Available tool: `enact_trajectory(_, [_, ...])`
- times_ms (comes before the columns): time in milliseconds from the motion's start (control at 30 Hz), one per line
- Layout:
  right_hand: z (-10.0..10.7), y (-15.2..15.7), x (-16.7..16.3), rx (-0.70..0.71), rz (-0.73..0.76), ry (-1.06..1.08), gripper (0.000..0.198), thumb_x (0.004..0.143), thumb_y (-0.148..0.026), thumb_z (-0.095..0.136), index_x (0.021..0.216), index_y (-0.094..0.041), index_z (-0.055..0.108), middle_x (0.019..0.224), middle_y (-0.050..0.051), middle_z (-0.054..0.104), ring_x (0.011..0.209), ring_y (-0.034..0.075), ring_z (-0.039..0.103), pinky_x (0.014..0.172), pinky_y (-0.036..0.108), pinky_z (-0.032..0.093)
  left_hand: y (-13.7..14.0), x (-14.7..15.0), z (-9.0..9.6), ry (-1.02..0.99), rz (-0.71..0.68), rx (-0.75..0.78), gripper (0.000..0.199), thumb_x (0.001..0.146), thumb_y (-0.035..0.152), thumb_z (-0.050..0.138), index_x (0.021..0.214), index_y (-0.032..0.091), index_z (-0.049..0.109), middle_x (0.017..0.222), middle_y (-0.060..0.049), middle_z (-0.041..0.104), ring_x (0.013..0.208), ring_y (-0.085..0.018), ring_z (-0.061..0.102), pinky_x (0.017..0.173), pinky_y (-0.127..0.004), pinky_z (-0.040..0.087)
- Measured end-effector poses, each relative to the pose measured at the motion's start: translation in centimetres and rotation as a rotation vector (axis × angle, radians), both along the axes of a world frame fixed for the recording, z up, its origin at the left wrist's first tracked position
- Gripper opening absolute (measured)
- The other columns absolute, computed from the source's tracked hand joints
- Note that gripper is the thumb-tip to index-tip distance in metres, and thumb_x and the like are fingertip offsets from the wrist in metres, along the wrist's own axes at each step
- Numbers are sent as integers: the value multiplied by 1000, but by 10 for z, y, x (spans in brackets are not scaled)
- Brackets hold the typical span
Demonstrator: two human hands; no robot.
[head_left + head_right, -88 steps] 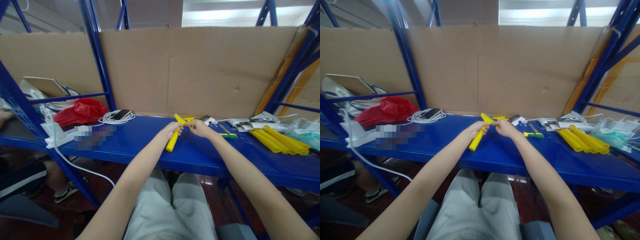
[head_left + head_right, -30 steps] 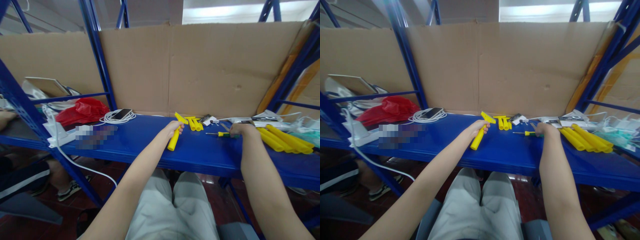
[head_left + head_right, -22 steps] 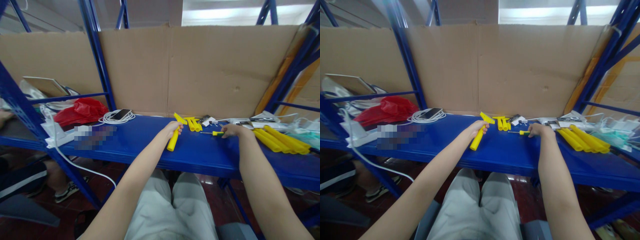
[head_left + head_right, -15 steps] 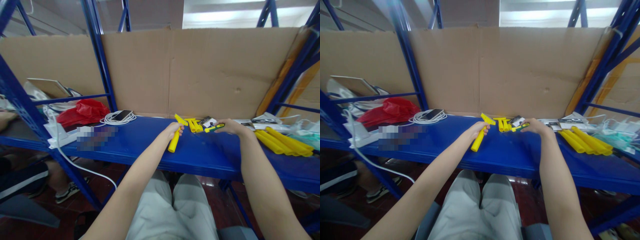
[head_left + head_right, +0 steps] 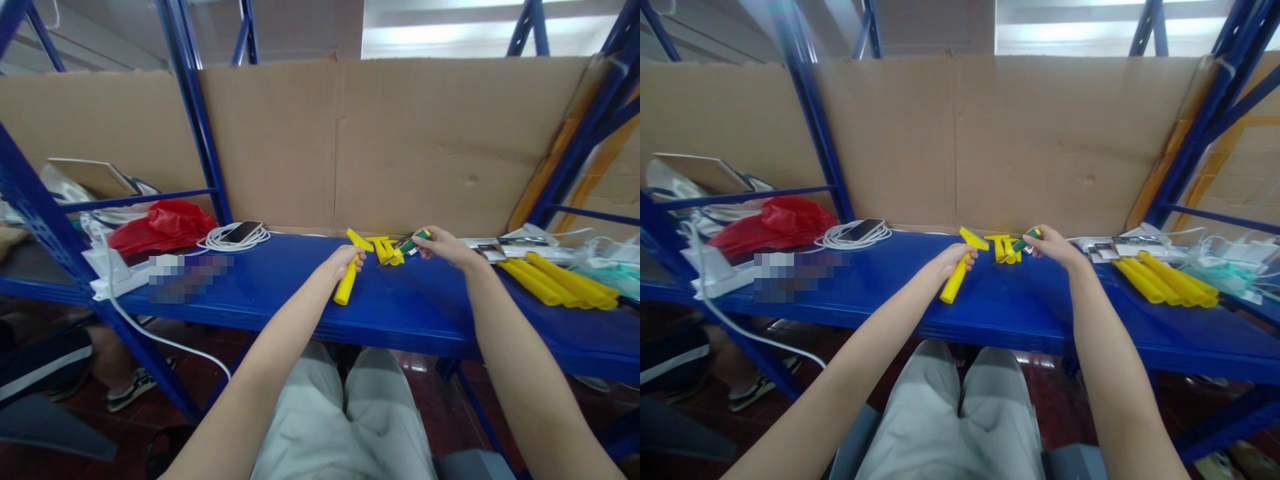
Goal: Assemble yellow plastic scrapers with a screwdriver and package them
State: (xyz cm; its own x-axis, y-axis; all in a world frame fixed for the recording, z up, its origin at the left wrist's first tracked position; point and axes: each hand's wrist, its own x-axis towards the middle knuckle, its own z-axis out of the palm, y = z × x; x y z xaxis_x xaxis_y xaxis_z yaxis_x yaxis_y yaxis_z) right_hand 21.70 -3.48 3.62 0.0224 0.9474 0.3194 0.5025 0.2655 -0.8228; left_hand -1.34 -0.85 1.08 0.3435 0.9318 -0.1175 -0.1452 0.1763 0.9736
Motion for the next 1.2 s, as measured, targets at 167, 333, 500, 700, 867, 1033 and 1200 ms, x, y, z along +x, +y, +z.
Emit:
enact_trajectory(167, [-1, 2, 1, 68, 24, 34, 24, 75, -34, 70, 78, -18, 52, 58, -2, 57, 46, 8, 50, 41, 19, 40, -1, 1, 1, 1, 1, -1, 20, 81, 1, 40, 68, 16, 42, 47, 7, 42, 32, -2, 33, 34, -14, 25])
enact_trajectory(333, [-3, 10, 3, 239, 25, 131, 31, 72, -43, 71, 76, -19, 51, 52, -4, 53, 41, 7, 46, 39, 19, 36, -2, 1, 3, 27, 4, -10, 17, 81, 2, 41, 71, 15, 45, 49, 6, 43, 32, -3, 33, 34, -15, 25])
enact_trajectory(500, [-3, 15, 3, 364, 35, 236, 33, 72, -45, 70, 79, -20, 50, 55, -4, 54, 41, 7, 46, 41, 21, 39, 0, 1, 2, 15, -13, -22, 15, 81, 2, 41, 73, 15, 45, 49, 6, 43, 33, -3, 32, 35, -15, 24])
enact_trajectory(700, [-5, 18, 4, 400, 47, 267, 34, 73, -46, 69, 82, -20, 49, 58, -2, 57, 43, 8, 48, 43, 22, 41, 3, 0, 0, 8, -26, -21, 15, 80, 3, 42, 72, 15, 45, 51, 6, 44, 33, -3, 32, 35, -15, 25])
enact_trajectory(867, [-5, 17, 0, 395, 53, 264, 37, 70, -49, 71, 82, -20, 50, 57, -3, 57, 42, 8, 47, 41, 20, 38, 3, 1, 0, -1, -40, -33, 15, 79, 3, 41, 73, 16, 44, 50, 6, 42, 33, -3, 32, 35, -15, 25])
enact_trajectory(1033, [-5, 17, -1, 396, 55, 270, 39, 68, -50, 71, 81, -20, 50, 55, -3, 57, 41, 8, 47, 40, 20, 37, 1, 1, 1, 8, -45, -42, 15, 81, 4, 41, 74, 16, 43, 50, 6, 43, 33, -2, 32, 34, -14, 24])
enact_trajectory(1200, [-5, 17, -2, 404, 64, 278, 40, 67, -51, 72, 80, -20, 50, 56, -3, 58, 41, 7, 47, 40, 20, 38, -1, 0, 3, 12, -44, -54, 14, 83, 4, 39, 76, 16, 45, 50, 6, 43, 33, -3, 33, 34, -14, 24])
